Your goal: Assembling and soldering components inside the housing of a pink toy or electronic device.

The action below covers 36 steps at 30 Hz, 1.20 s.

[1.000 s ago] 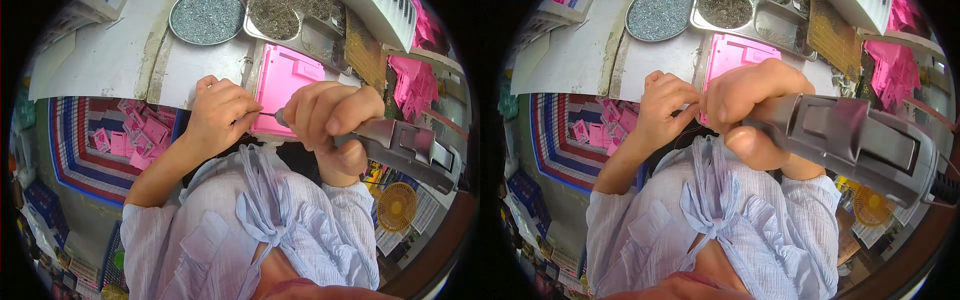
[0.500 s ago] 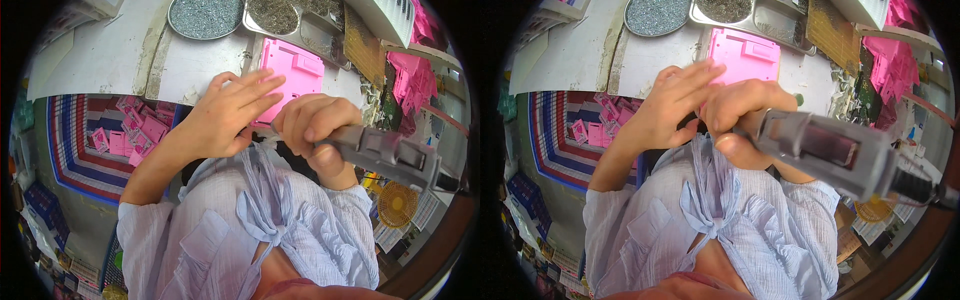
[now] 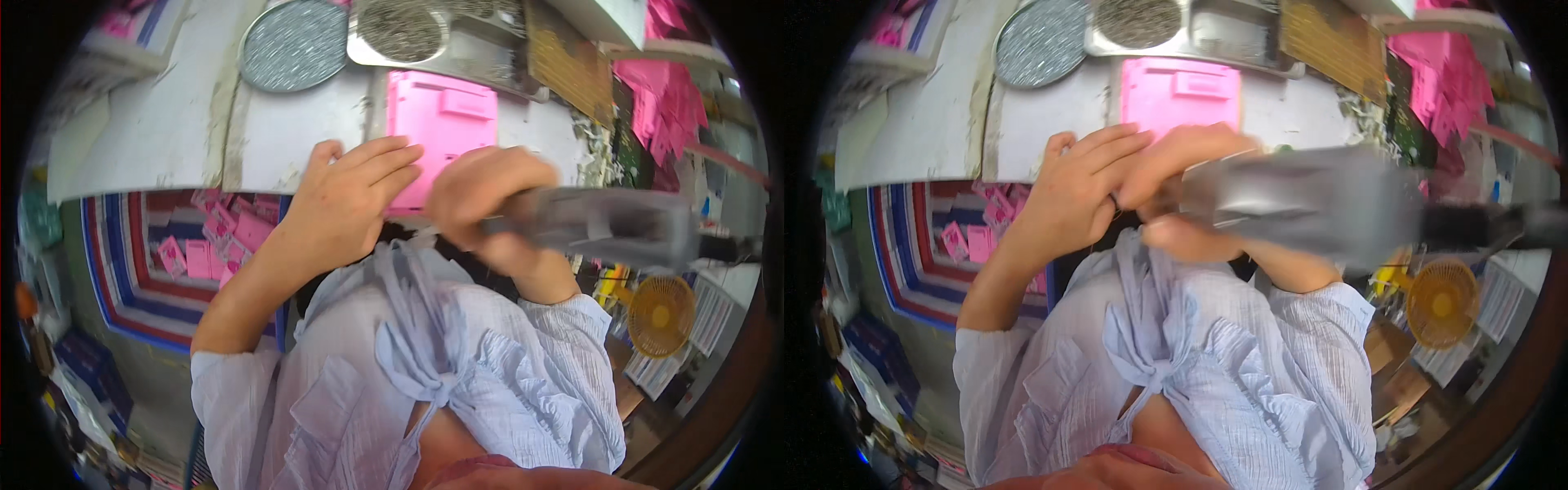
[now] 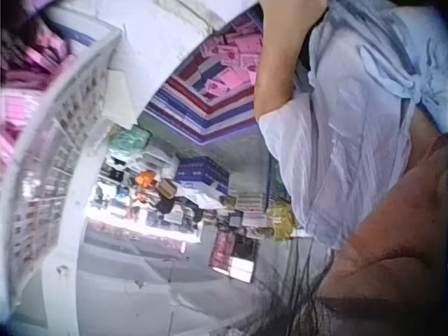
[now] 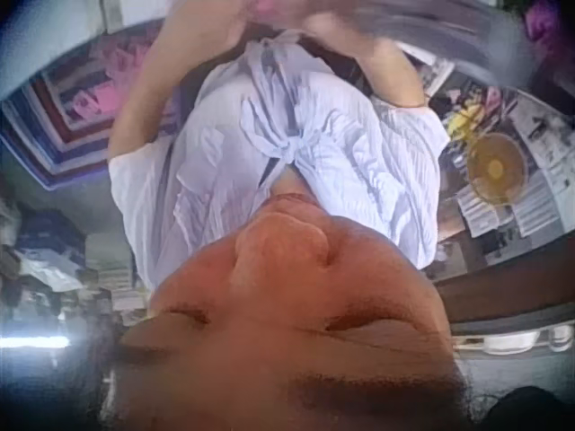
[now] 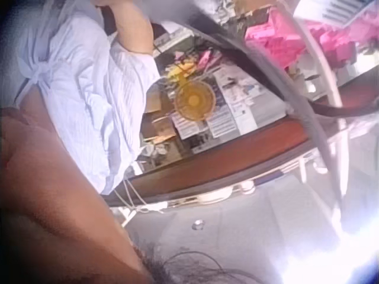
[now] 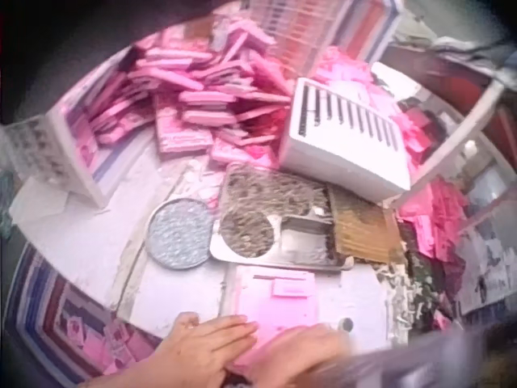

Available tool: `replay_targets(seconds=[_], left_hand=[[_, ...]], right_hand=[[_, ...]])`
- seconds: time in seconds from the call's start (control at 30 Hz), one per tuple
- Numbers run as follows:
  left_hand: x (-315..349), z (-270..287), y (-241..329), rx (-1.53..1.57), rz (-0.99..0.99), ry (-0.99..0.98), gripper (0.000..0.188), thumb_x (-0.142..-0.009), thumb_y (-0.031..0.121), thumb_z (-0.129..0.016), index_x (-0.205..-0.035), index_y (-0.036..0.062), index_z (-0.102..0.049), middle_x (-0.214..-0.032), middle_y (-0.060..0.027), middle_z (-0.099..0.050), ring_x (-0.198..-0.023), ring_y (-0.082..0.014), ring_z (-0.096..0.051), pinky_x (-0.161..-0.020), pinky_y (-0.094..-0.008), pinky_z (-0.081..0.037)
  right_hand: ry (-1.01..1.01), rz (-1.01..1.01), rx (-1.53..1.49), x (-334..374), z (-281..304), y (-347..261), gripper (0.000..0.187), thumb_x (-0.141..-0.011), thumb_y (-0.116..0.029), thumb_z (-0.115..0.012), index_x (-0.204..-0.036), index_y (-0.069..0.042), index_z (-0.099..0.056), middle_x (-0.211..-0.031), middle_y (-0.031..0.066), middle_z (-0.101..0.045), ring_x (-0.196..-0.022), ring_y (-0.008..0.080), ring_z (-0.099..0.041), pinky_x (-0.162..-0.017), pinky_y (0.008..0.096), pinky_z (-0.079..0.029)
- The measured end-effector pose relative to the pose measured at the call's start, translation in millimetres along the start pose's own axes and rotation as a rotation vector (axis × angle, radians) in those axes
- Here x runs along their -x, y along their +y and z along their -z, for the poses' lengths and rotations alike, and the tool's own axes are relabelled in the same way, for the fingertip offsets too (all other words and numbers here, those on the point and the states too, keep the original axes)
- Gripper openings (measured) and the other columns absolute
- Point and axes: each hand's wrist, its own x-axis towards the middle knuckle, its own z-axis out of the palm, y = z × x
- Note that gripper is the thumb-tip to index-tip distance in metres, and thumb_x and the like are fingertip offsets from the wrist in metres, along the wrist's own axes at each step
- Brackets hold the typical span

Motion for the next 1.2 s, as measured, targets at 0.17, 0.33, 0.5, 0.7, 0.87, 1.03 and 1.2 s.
replay_targets(seconds=[0.17,0.33,0.5,0.7,0.87,1.03,1.2], left_hand=[[-46.0,-14.3,17.1,0.089,-0.028,0.104,0.04,-0.08,0.006,-0.069,-0.12,0.0062,-0.069,-0.129,-0.0084,-0.066,-0.112,-0.0279,-0.061,-0.095,-0.043,-0.043],[-74.1,-50.3,18.1,-0.143,-0.071,0.083,0.044,-0.081,0.012,-0.074,-0.124,0.0113,-0.071,-0.132,-0.0041,-0.066,-0.116,-0.0285,-0.058,-0.101,-0.0433,-0.041],[-77.0,-48.3,24.2,-0.205,-0.048,0.034,0.046,-0.08,0.012,-0.075,-0.125,0.0142,-0.072,-0.134,-0.0018,-0.066,-0.117,-0.0272,-0.057,-0.104,-0.0432,-0.038],[-74.0,-49.7,23.0,-0.188,-0.034,0.075,0.042,-0.078,0.014,-0.076,-0.12,0.0124,-0.074,-0.129,-0.0011,-0.067,-0.114,-0.0233,-0.059,-0.1,-0.0429,-0.037],[-76.2,-50.9,22.8,-0.18,-0.048,0.076,0.042,-0.079,0.016,-0.075,-0.12,0.0129,-0.074,-0.128,-0.0006,-0.067,-0.115,-0.0235,-0.058,-0.101,-0.0435,-0.036],[-72.3,-53.3,21.1,-0.201,-0.042,0.086,0.039,-0.08,0.018,-0.074,-0.12,0.013,-0.074,-0.128,-0.0005,-0.067,-0.115,-0.0237,-0.058,-0.101,-0.0448,-0.036],[-77.0,-56.9,15.8,-0.136,-0.087,0.12,0.038,-0.081,0.018,-0.074,-0.119,0.0121,-0.074,-0.128,-0.0029,-0.066,-0.116,-0.0252,-0.057,-0.099,-0.0459,-0.037]], right_hand=[[0.277,0.145,-0.155,13.9,71.6,-43.8,0.03,-0.096,-0.022,-0.073,-0.107,0.001,-0.057,-0.066,0.0064,-0.058,-0.053,0.0131,-0.052,-0.049,0.0315,-0.043],[0.46,0.135,-0.148,33.0,85.8,-16.8,0.022,-0.096,-0.014,-0.068,-0.106,0.001,-0.057,-0.068,0.0057,-0.059,-0.053,0.0106,-0.052,-0.049,0.0312,-0.043],[0.432,0.08,0.022,37.7,95.7,11.9,0.021,-0.1,-0.022,-0.065,-0.107,-0.003,-0.056,-0.058,0.0021,-0.048,-0.05,0.0112,-0.043,-0.05,0.0315,-0.036],[0.353,0.125,0.037,20.0,103.0,8.1,0.018,-0.1,-0.018,-0.064,-0.1,-0.003,-0.054,-0.058,0.0052,-0.05,-0.05,0.012,-0.044,-0.048,0.0307,-0.036],[0.368,0.053,0.151,25.0,98.1,17.4,0.016,-0.099,-0.013,-0.062,-0.091,-0.004,-0.051,-0.057,0.0071,-0.051,-0.05,0.014,-0.046,-0.048,0.0306,-0.037],[0.346,-0.005,0.016,44.5,80.7,-17.0,0.023,-0.1,-0.018,-0.064,-0.09,-0.005,-0.049,-0.059,0.0049,-0.049,-0.052,0.0146,-0.047,-0.054,0.0326,-0.042],[0.413,-0.126,0.085,65.7,63.9,-8.9,0.026,-0.098,-0.026,-0.07,-0.097,-0.006,-0.053,-0.06,0.0037,-0.05,-0.054,0.0148,-0.049,-0.056,0.0351,-0.044]])
